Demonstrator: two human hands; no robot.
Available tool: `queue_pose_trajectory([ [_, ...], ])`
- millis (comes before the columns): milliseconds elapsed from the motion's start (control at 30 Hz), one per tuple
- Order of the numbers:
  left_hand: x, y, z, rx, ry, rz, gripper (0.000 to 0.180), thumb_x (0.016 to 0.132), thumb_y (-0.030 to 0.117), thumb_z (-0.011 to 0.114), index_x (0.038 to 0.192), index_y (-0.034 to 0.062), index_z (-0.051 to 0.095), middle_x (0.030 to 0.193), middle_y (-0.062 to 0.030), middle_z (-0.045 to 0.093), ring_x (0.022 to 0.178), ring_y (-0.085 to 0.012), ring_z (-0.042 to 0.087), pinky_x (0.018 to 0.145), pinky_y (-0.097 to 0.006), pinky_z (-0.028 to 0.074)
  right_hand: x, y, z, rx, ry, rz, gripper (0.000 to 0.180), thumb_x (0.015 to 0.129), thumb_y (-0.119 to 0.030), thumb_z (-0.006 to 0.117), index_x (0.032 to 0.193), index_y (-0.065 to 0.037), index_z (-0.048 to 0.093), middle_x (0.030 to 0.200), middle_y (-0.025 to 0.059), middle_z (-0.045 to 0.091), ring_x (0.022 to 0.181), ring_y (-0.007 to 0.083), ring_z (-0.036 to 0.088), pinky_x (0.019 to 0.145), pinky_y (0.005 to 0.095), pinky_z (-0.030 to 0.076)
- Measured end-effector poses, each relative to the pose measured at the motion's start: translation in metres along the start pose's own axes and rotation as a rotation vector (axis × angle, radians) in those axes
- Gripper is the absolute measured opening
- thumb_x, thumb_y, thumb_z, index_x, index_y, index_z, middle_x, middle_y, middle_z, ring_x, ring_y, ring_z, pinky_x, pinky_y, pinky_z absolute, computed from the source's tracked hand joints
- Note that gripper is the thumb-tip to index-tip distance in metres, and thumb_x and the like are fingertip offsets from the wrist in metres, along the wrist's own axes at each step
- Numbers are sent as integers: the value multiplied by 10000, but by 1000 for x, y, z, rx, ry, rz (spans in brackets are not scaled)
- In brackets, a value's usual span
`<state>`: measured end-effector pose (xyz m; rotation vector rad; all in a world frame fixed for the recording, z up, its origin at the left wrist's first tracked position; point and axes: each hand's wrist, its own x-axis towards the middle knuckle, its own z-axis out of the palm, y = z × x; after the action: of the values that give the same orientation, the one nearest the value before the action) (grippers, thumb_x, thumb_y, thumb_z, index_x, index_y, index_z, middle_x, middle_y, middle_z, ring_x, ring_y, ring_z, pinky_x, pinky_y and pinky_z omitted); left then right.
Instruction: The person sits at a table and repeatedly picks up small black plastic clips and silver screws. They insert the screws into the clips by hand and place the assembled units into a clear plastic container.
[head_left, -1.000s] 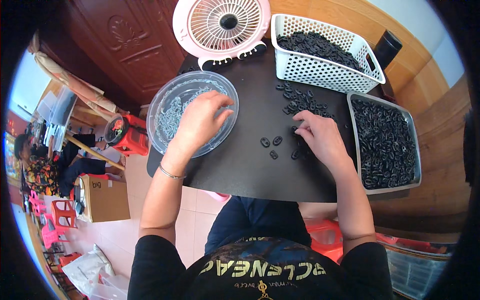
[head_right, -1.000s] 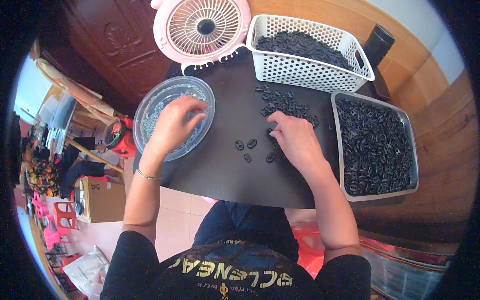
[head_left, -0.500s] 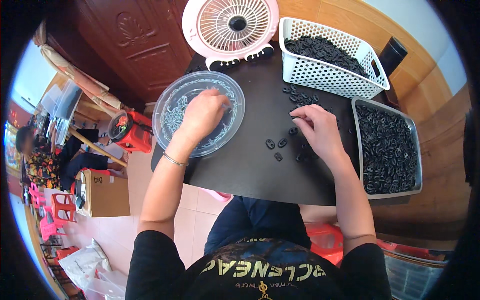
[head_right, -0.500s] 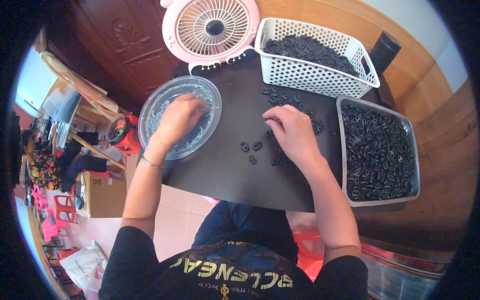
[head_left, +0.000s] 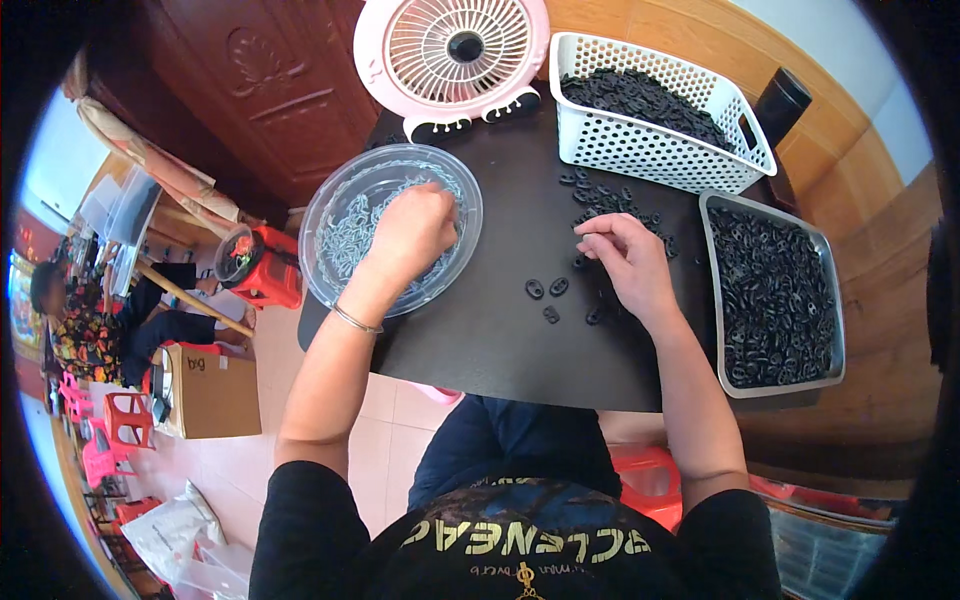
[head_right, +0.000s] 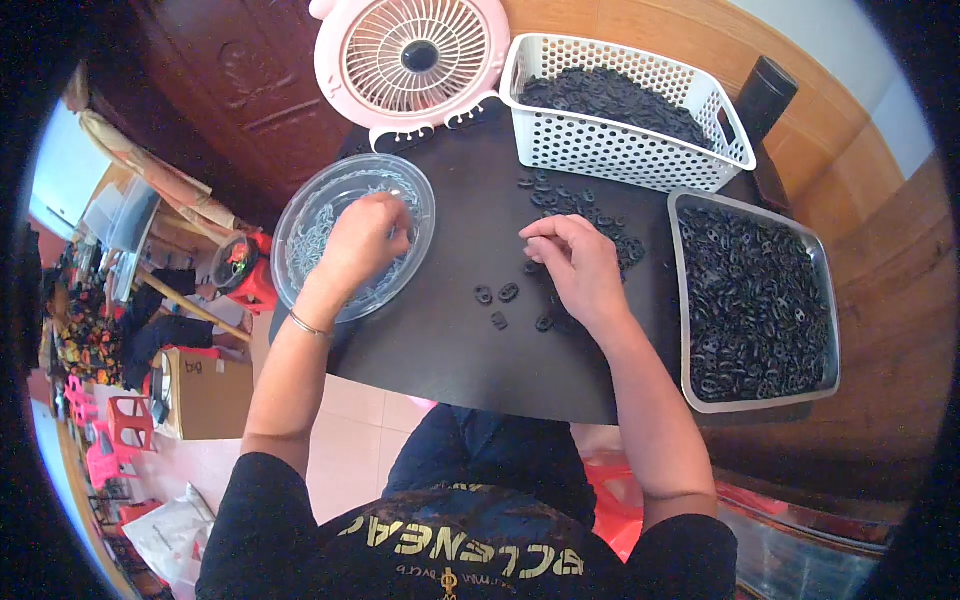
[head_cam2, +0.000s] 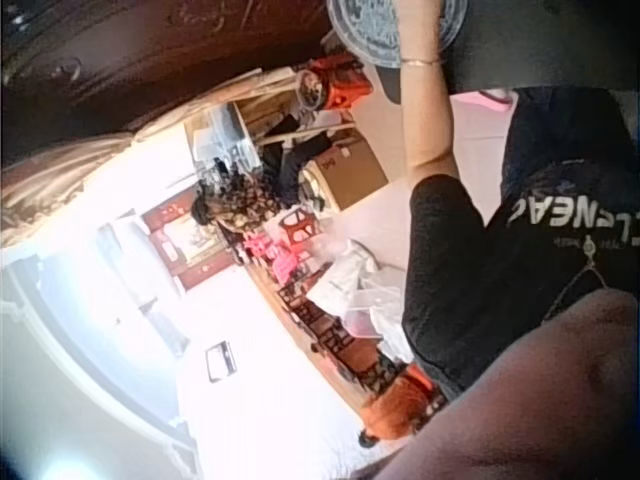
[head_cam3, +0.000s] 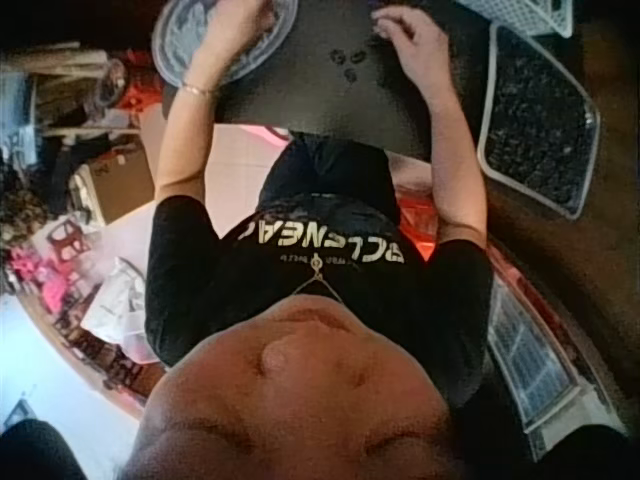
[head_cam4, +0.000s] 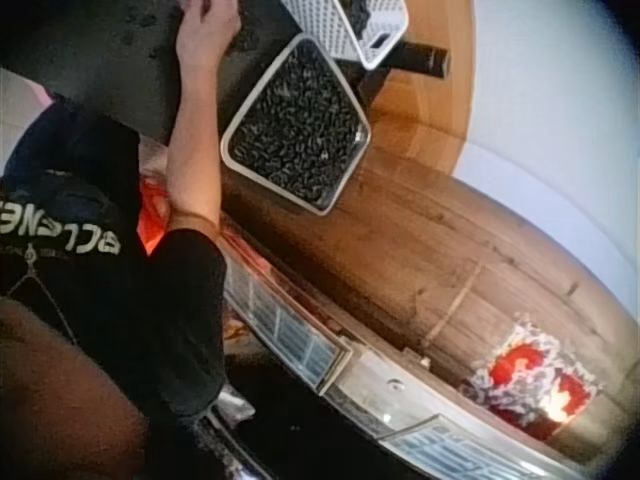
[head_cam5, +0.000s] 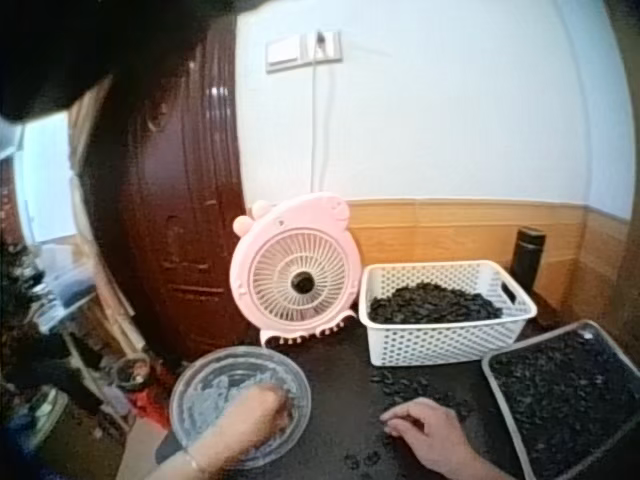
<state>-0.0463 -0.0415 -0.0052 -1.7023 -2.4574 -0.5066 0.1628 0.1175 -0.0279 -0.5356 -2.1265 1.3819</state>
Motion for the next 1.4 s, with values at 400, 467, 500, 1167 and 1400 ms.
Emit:
queue_pose_trajectory([
  [400, 30, 78, 15, -1493, -206, -158, 122, 777, 14, 621, 894, -8, 594, 826, -39, 623, 764, -75, 578, 702, -192, 459, 0, -13, -1, 470, -6, 178, 180, 863, -46, 512, 1030, 5, 551, 847, 92, 620, 768, 131, 611, 679, 225, 494],
  [467, 28, 83, 23, -1553, -214, -203, 138, 779, 19, 624, 913, -9, 604, 823, -38, 622, 735, -70, 568, 681, -193, 457, 1, -8, -3, 488, 22, 178, 171, 856, -49, 527, 1015, 2, 563, 849, 73, 619, 763, 117, 601, 681, 220, 487],
  [500, 28, 82, 30, -1568, -209, -230, 130, 788, 19, 620, 915, -5, 614, 819, -36, 621, 714, -63, 556, 652, -188, 452, 1, -6, -4, 465, 28, 159, 167, 852, -51, 535, 1008, -1, 568, 850, 64, 617, 760, 111, 596, 685, 219, 484],
  [1167, 22, 77, 49, -1897, -264, -328, 250, 807, -12, 594, 1044, 25, 526, 819, -19, 611, 768, -78, 585, 706, -186, 477, -2, -5, 0, 352, 86, 64, 128, 812, -36, 583, 936, -6, 593, 825, 41, 612, 741, 90, 582, 678, 216, 470],
  [1400, 22, 78, 50, -1890, -250, -359, 257, 808, -16, 588, 1053, 21, 520, 824, -22, 612, 776, -82, 588, 713, -191, 479, -2, -2, 1, 349, 112, 59, 124, 804, -30, 590, 926, -5, 592, 824, 43, 611, 732, 89, 583, 674, 212, 468],
])
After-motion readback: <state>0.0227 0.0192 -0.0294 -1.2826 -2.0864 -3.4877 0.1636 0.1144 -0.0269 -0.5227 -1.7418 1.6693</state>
